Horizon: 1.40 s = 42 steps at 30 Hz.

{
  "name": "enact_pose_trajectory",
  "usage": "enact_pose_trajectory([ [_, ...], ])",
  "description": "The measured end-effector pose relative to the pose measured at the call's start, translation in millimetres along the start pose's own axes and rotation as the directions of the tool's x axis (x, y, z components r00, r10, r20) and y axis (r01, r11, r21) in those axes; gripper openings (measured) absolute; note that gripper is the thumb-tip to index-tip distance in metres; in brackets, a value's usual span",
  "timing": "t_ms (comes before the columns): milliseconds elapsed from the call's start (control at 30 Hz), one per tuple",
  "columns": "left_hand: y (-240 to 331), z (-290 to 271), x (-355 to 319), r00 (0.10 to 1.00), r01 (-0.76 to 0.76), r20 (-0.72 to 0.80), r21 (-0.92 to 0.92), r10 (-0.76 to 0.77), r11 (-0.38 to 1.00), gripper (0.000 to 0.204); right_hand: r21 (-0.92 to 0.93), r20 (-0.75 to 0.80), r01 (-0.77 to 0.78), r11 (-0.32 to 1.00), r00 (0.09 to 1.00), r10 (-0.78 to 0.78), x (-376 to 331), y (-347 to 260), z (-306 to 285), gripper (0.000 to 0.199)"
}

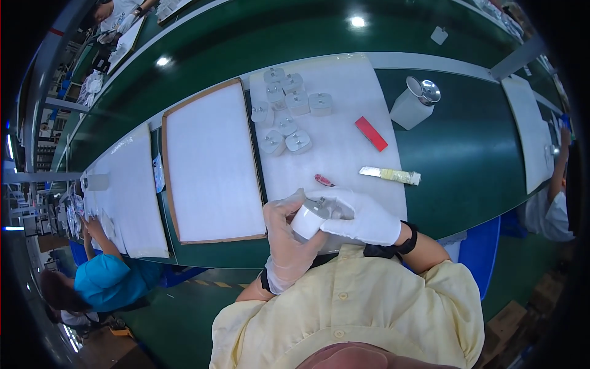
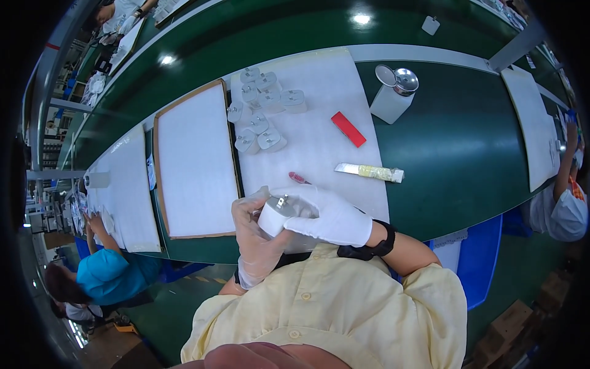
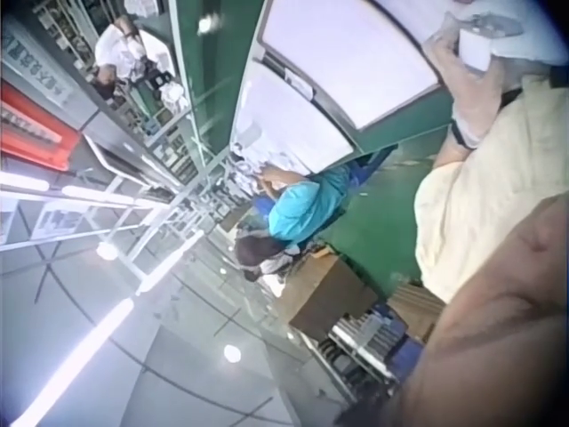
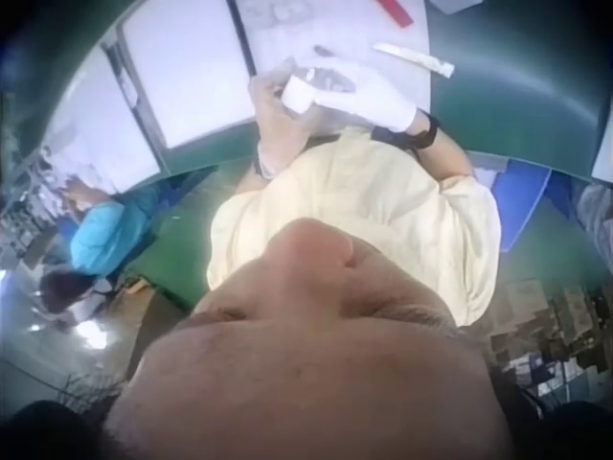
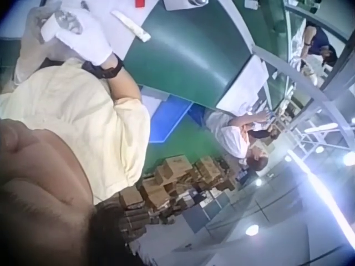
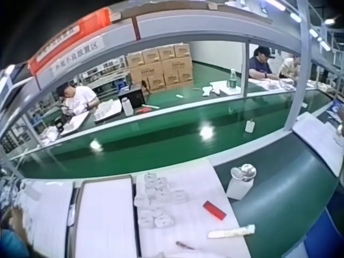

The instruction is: The person picks up a power adapter and brushes the metal prongs with a toothbrush before scraping them with a utility knife. They then wipe the prongs with a gloved hand and place the adapter back on the table, repeating the process for another one.

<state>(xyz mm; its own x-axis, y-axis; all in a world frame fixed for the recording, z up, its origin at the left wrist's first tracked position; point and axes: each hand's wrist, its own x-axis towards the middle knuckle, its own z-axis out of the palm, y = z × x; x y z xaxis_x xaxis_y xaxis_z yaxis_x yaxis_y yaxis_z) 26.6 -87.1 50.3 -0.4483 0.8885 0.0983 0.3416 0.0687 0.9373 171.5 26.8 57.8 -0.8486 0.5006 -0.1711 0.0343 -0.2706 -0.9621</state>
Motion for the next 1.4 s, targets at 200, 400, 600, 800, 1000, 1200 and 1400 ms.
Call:
enact_pose_trajectory([
  [200, -1.7, -2.6, -0.4, 0.999, -0.039, 0.021, 0.084, 0.037, 0.996, 0.062, 0.014, 0.002, -0.013, 1.000, 1.000, 0.013, 2.4, 2.3, 3.1, 0.050],
  [400, -3.8, -2.2, -4.5, 0.993, 0.111, 0.061, -0.087, -0.106, 0.990, 0.069, -0.090, -0.009, -0.092, 0.992, 0.996, 0.092, 1.2, -3.6, 4.6, 0.056],
  [600, -5.9, -4.1, -5.4, 0.975, 0.182, 0.148, -0.092, -0.167, 0.979, 0.087, -0.262, -0.049, -0.072, 0.962, 0.997, 0.061, -1.2, -6.3, 9.3, 0.052],
  [800, -1.8, -24.1, -4.8, 0.876, 0.392, 0.418, -0.322, -0.242, 0.862, 0.089, -0.342, 0.011, 0.114, 0.933, 0.993, -0.117, 0.8, -2.1, 20.0, 0.041],
  [1000, 5.6, -60.1, -11.1, 0.710, 0.666, 0.558, -0.335, -0.429, 0.667, 0.072, -0.502, 0.106, 0.010, 0.865, 0.993, 0.050, -14.0, -7.5, 23.8, 0.045],
  [1200, 8.4, -72.1, -14.1, 0.790, 0.475, 0.495, -0.122, -0.362, 0.871, 0.052, -0.834, -0.054, 0.122, 0.538, 0.952, -0.300, -27.3, 0.5, 24.7, 0.040],
  [1400, -4.9, -61.0, -20.7, 0.861, 0.452, 0.365, -0.234, -0.353, 0.861, 0.042, -0.978, -0.169, -0.113, 0.174, 0.922, -0.349, -25.9, 11.1, 0.1, 0.034],
])
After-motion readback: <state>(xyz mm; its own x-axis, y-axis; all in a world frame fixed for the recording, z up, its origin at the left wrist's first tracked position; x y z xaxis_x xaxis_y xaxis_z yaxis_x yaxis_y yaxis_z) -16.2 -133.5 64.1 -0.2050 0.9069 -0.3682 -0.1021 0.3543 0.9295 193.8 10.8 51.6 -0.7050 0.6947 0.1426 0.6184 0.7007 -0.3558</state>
